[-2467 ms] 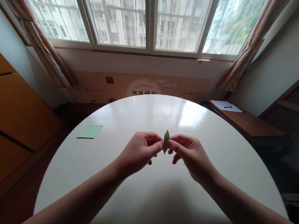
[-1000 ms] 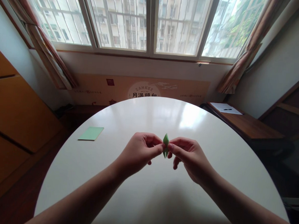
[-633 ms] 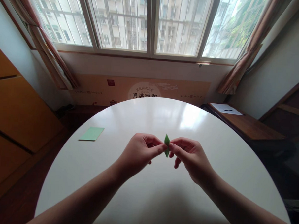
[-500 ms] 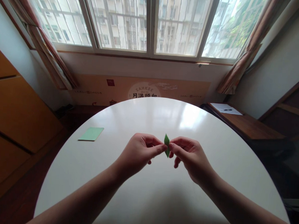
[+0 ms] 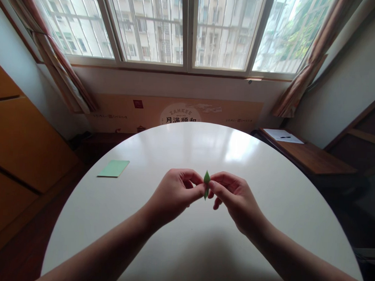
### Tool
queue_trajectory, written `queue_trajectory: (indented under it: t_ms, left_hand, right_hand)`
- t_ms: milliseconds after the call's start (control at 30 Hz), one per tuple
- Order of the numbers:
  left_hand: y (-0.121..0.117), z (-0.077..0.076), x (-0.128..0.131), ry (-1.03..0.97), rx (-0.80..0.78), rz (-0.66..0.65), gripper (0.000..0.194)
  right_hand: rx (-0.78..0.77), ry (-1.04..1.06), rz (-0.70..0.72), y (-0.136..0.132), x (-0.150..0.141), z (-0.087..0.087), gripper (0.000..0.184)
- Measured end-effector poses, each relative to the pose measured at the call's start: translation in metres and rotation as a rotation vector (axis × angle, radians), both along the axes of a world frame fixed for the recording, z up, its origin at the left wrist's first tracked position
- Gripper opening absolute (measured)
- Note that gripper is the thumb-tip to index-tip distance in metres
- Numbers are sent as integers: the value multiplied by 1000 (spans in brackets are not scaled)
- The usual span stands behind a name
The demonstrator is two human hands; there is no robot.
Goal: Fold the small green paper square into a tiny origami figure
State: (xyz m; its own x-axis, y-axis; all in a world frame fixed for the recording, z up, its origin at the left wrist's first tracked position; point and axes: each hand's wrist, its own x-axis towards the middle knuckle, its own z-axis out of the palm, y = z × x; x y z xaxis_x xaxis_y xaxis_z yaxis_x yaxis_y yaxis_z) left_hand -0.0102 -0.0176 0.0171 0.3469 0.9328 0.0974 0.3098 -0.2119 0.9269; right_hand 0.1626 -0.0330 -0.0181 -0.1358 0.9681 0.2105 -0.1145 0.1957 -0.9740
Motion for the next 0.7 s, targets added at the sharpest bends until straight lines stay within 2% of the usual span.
queue_trajectory:
  t_ms: [200, 433, 700]
  left_hand:
    - [2, -4, -1, 57, 33, -2, 19]
    - [1, -5, 0, 21, 42, 17, 15]
    - [6, -1, 0, -210, -224, 23, 11]
  right_hand:
    - [-22, 25, -15, 1, 0, 0, 14]
    - [-13, 23, -43, 2, 0, -3, 13]
    - [-80, -25, 28, 1, -1, 2, 28]
